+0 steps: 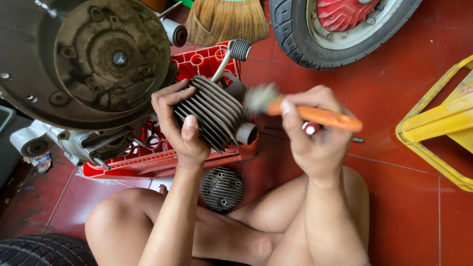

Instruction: Cleaning the cooling fins of a motorcycle engine cylinder using a small metal tool and a brush.

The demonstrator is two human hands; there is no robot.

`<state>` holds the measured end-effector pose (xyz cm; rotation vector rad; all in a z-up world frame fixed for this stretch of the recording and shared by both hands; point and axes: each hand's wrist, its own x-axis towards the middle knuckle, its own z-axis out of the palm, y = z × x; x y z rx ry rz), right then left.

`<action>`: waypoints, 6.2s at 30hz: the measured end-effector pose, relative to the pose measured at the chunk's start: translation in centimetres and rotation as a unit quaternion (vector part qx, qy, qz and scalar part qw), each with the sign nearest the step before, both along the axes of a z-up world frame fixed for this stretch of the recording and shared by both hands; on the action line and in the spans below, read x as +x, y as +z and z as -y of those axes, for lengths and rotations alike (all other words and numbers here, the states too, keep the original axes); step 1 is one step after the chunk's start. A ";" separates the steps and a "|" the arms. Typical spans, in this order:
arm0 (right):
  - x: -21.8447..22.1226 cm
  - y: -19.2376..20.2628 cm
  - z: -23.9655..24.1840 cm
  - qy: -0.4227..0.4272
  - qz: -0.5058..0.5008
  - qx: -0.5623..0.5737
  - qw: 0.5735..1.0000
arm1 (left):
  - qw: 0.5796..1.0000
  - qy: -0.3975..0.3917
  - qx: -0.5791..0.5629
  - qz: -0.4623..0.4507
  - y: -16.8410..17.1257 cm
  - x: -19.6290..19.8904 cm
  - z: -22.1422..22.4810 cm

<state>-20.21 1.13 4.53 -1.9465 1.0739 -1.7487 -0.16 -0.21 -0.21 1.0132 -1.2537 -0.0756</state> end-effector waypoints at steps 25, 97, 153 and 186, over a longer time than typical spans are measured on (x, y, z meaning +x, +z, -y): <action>0.0 -1.2 -4.6 0.051 -0.047 -0.110 0.991 | 1.000 -0.005 0.009 0.006 0.8 0.7 -1.3; -2.8 -9.0 2.5 0.069 0.037 0.274 0.959 | 0.969 -0.232 0.077 0.032 -0.1 4.8 1.2; 4.1 -4.8 -2.7 0.105 -0.065 0.060 0.990 | 0.980 -0.188 0.046 0.055 -0.3 4.4 3.7; 4.3 -4.1 -1.6 0.099 -0.109 0.024 0.989 | 0.980 -0.190 0.038 0.053 -0.4 4.6 3.9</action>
